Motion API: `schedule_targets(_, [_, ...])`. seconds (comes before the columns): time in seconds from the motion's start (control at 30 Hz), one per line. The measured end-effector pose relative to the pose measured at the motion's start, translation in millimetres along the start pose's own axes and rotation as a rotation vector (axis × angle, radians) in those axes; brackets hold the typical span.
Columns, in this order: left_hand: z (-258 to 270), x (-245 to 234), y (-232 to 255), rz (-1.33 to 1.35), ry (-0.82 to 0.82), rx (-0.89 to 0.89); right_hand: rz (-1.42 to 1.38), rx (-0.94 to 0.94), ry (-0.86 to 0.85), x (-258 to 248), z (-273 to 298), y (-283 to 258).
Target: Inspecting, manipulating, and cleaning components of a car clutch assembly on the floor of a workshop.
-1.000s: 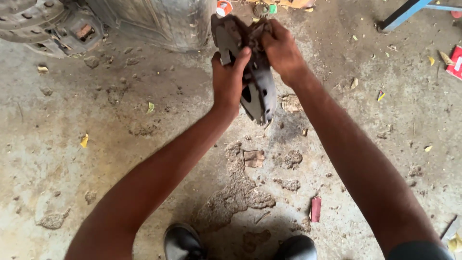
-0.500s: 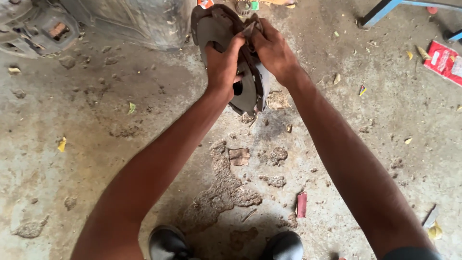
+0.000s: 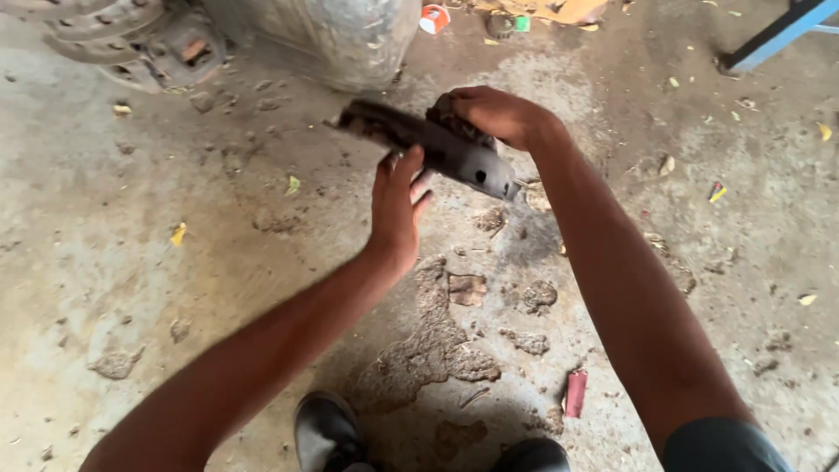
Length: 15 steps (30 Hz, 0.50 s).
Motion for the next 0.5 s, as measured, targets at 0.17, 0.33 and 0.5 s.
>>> schedule_targets(0.17, [47,-26,2,0.071,-0.033,-0.037,0.350,-0.010,-0.131,50,-11,-6])
schedule_targets(0.33, [77,-49,-16,-0.081,-0.092,-0.113,0.459,-0.028,-0.159,80,-23,37])
schedule_targets(0.5, [129,-55,-82,-0.590,-0.331,-0.528,0.340,0.094,-0.226,87,46,9])
Point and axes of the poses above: each hand's wrist, its own z-axis away from the middle knuckle, its own x-axis out of the palm, y = z × x, the point moved 9 cm from there along -z, towards the middle knuckle, and after that the axes turned 11 degrees about y, right-handed, at the moved point
